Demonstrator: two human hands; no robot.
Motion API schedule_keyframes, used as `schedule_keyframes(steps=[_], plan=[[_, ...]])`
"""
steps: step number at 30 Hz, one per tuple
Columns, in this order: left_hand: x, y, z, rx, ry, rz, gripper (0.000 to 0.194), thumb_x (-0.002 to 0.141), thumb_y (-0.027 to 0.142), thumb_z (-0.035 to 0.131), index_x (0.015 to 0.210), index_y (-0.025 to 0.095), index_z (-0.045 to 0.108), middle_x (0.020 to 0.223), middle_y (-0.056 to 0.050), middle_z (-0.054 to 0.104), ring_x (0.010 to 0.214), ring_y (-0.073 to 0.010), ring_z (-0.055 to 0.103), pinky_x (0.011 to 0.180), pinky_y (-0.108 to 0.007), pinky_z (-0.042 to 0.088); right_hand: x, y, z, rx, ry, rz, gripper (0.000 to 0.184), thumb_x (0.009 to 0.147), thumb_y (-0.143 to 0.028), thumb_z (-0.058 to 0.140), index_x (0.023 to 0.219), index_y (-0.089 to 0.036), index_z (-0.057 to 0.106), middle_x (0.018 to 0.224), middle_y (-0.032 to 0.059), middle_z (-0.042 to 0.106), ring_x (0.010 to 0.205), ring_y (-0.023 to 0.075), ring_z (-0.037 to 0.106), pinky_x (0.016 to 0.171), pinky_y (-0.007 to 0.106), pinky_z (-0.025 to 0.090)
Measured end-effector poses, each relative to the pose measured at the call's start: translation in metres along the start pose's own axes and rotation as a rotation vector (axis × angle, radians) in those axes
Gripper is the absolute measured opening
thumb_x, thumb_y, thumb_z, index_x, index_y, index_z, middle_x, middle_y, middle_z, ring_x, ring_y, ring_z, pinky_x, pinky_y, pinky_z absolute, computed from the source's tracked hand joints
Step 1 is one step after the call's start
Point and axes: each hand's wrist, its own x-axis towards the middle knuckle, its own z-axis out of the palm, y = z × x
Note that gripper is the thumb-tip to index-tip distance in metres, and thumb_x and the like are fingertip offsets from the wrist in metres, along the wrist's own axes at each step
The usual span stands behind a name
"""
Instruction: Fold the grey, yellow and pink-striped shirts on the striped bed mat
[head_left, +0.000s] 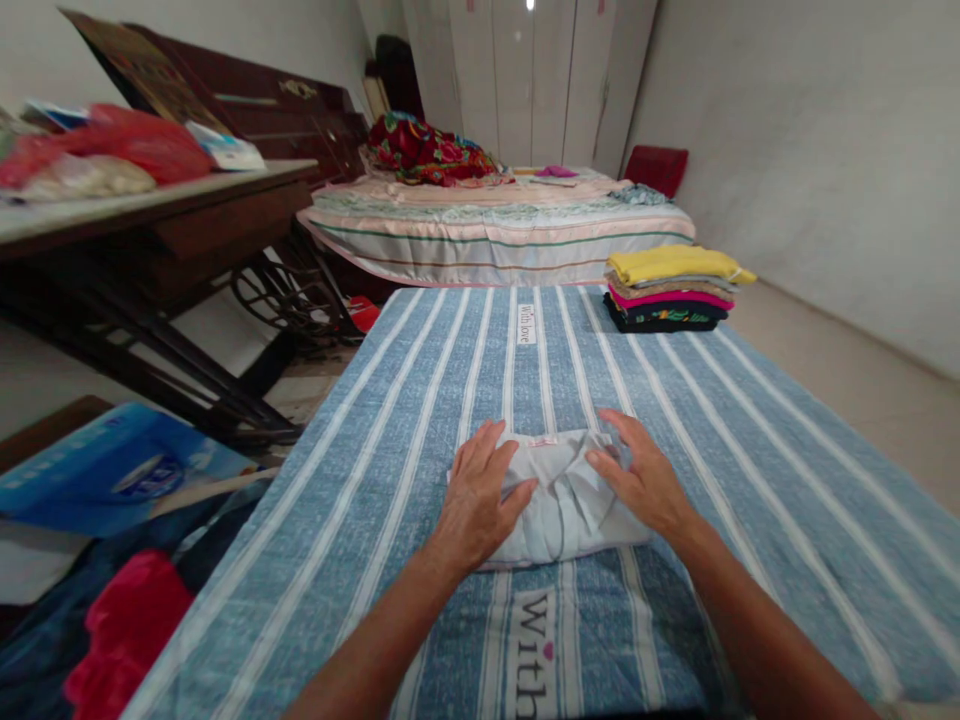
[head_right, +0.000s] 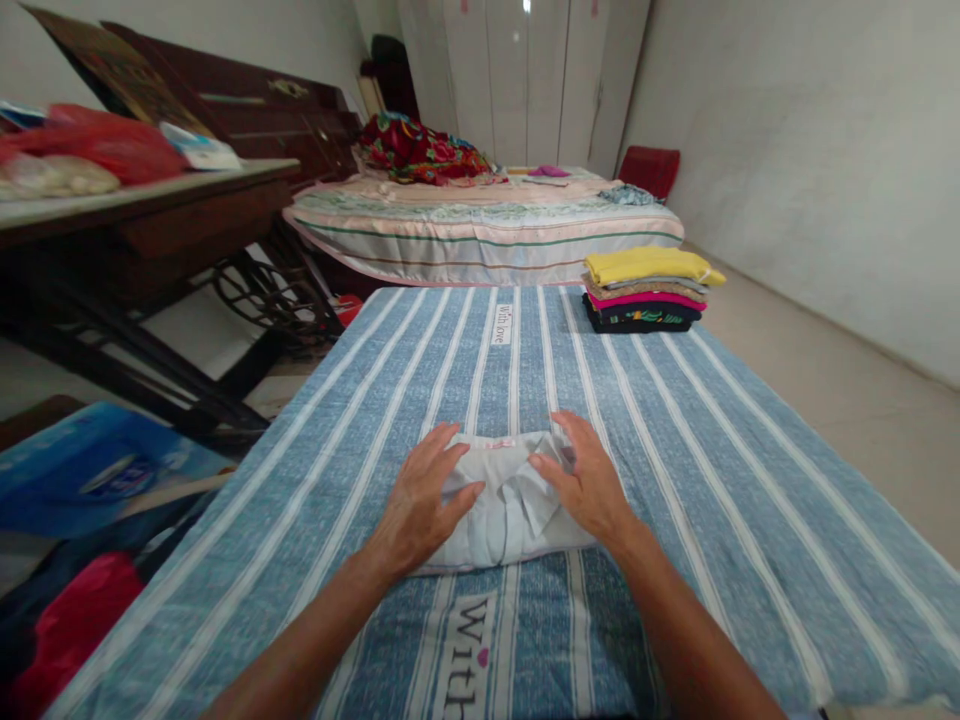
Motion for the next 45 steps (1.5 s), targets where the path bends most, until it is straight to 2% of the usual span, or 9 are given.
schedule_keyframes(steps=[4, 10, 13, 17, 27, 32, 35, 39, 45], plan=[[-0.017, 0.009, -0.014, 0.005, 0.068, -0.007, 0.034, 0.086, 0.027, 0.050, 0.118, 0.018, 0.046, 0.140, -0.015, 0.041, 0.136, -0.0282, 0.029, 0.107, -0.049, 0.035, -0.032, 0.001, -0.016, -0.043, 0.156, 0.077, 0.035, 0.090, -0.041, 0.047, 0.118, -0.020, 0.053, 0.117, 0.0113, 0.058, 0.108, 0.0257, 0.055, 0.093, 0.047, 0.046], [-0.054, 0.017, -0.016, 0.063, 0.107, -0.041, 0.030, 0.084, 0.020, 0.051, 0.114, 0.017, 0.049, 0.134, -0.016, 0.048, 0.132, -0.0286, 0.037, 0.104, -0.049, 0.039, -0.069, -0.014, -0.006, -0.259, 0.141, -0.271, 0.031, 0.088, -0.026, 0.054, 0.117, -0.018, 0.054, 0.125, 0.0140, 0.054, 0.119, 0.0291, 0.048, 0.098, 0.052, 0.042], [-0.064, 0.025, -0.011, 0.111, 0.079, -0.042, 0.030, 0.083, 0.019, 0.049, 0.113, 0.018, 0.050, 0.133, -0.014, 0.051, 0.129, -0.0286, 0.041, 0.102, -0.050, 0.041, -0.074, -0.022, 0.009, -0.337, 0.071, -0.379, 0.032, 0.087, -0.024, 0.055, 0.117, -0.015, 0.055, 0.125, 0.0158, 0.054, 0.121, 0.0314, 0.046, 0.098, 0.056, 0.041], [-0.068, 0.030, -0.006, 0.133, 0.029, -0.036, 0.029, 0.083, 0.018, 0.048, 0.112, 0.017, 0.052, 0.132, -0.014, 0.052, 0.125, -0.0282, 0.046, 0.099, -0.051, 0.044, -0.077, -0.022, 0.023, -0.385, 0.047, -0.400, 0.028, 0.089, -0.025, 0.053, 0.113, -0.013, 0.057, 0.123, 0.0181, 0.055, 0.119, 0.0325, 0.048, 0.095, 0.057, 0.043], [-0.062, 0.027, -0.007, 0.064, -0.017, -0.043, 0.029, 0.084, 0.024, 0.049, 0.112, 0.018, 0.054, 0.130, -0.013, 0.055, 0.124, -0.0288, 0.047, 0.100, -0.053, 0.043, -0.078, -0.025, 0.021, -0.376, 0.039, -0.388, 0.025, 0.088, -0.025, 0.054, 0.110, -0.016, 0.058, 0.123, 0.0168, 0.055, 0.121, 0.0334, 0.046, 0.095, 0.058, 0.043], [-0.054, 0.001, -0.012, -0.040, 0.074, -0.158, 0.028, 0.088, 0.024, 0.044, 0.112, 0.018, 0.056, 0.125, -0.012, 0.058, 0.118, -0.0217, 0.053, 0.097, -0.040, 0.048, -0.077, -0.023, 0.014, -0.298, 0.089, -0.368, 0.026, 0.087, -0.026, 0.055, 0.112, -0.017, 0.057, 0.123, 0.0157, 0.055, 0.117, 0.0312, 0.050, 0.093, 0.055, 0.047], [-0.041, -0.027, -0.015, -0.021, 0.059, -0.260, 0.029, 0.087, 0.027, 0.042, 0.106, 0.017, 0.062, 0.119, -0.013, 0.062, 0.113, -0.0230, 0.057, 0.097, -0.041, 0.047, -0.077, -0.019, 0.007, -0.265, 0.131, -0.331, 0.025, 0.087, -0.022, 0.055, 0.111, -0.017, 0.057, 0.119, 0.0149, 0.058, 0.115, 0.0290, 0.052, 0.091, 0.051, 0.050], [-0.016, -0.058, -0.015, -0.020, -0.121, -0.304, 0.029, 0.081, 0.027, 0.045, 0.097, 0.019, 0.068, 0.117, -0.010, 0.064, 0.113, -0.0249, 0.057, 0.098, -0.043, 0.045, -0.080, -0.016, 0.003, -0.262, 0.169, -0.292, 0.024, 0.087, -0.019, 0.054, 0.110, -0.019, 0.059, 0.115, 0.0127, 0.060, 0.112, 0.0267, 0.054, 0.090, 0.049, 0.051], [0.008, -0.078, -0.018, -0.211, -0.331, -0.341, 0.030, 0.074, 0.031, 0.048, 0.092, 0.022, 0.070, 0.122, -0.006, 0.062, 0.118, -0.0239, 0.053, 0.102, -0.041, 0.040, -0.082, -0.021, 0.006, -0.260, 0.190, -0.281, 0.025, 0.086, -0.017, 0.053, 0.110, -0.020, 0.060, 0.114, 0.0117, 0.061, 0.112, 0.0263, 0.055, 0.090, 0.048, 0.052]])
